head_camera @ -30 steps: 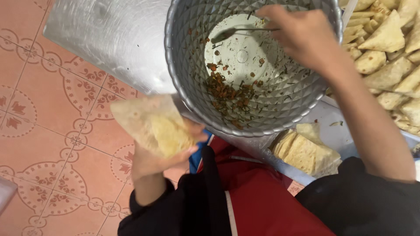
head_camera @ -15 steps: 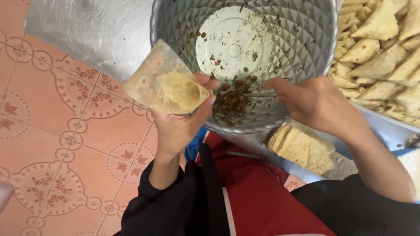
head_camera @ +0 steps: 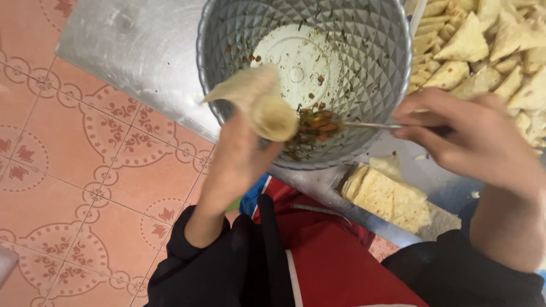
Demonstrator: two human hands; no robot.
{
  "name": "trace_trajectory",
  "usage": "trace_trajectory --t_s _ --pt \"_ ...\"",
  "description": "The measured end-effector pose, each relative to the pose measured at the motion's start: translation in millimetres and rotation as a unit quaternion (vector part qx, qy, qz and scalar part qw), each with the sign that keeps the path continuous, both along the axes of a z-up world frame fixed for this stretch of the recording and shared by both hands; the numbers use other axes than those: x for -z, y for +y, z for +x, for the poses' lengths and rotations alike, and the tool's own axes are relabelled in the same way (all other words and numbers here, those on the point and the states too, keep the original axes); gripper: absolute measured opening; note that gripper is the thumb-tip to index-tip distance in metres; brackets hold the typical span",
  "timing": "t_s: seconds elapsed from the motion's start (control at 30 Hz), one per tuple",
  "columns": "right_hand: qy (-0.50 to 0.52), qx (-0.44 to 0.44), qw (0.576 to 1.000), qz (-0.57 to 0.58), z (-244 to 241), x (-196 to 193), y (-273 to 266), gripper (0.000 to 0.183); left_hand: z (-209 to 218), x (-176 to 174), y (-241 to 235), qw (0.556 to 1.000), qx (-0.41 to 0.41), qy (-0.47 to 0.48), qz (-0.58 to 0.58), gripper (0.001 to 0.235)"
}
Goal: The person repeatedly folds square pastry sheets into cones, scoops a vegetable filling into each cone using a spoon, and seals the edges with a white paste. The finished samosas are placed into a large plastic container on the counter.
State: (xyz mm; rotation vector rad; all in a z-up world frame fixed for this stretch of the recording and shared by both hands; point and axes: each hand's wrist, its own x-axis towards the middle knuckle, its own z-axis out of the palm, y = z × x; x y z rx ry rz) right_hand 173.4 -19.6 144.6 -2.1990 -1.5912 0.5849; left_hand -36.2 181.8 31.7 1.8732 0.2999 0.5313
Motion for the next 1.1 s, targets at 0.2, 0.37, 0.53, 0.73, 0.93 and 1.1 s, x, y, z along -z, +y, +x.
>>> trace_trajectory --t_s 0.2,0.37,0.53,0.73,0.93,1.1 --pt "-0.262 0.131 0.956 0.032 -64.3 -23.6 -28.5 0.013 21.8 -7.1 -24.7 0.992 0.125 -0.005 -0.033 0.053" --pt "-0.371 0.057 0.914 0.151 -81.8 9.1 -49.7 0.024 20.2 -10.6 -27.1 0.987 0.12 -0.024 -0.103 0.058" --pt "-0.366 0.016 0.886 0.286 -77.1 49.5 -71.6 0.033 18.0 -14.9 -25.7 0.989 0.116 -0.062 -0.063 0.05" --pt "-0.306 0.148 0.905 0.254 -52.4 42.6 -61.0 0.027 9.6 -16.2 -21.8 0.996 0.077 -0.021 -0.04 0.037" --pt "-0.211 0.12 0.969 -0.033 -38.5 42.8 -9.4 0.022 0.8 -23.9 -23.9 0.997 0.031 -0.04 -0.055 0.035" --pt "-0.045 0.067 0.983 0.162 -44.8 57.8 -35.8 0.046 9.7 -21.1 -36.6 0.986 0.133 -0.036 -0.092 0.039"
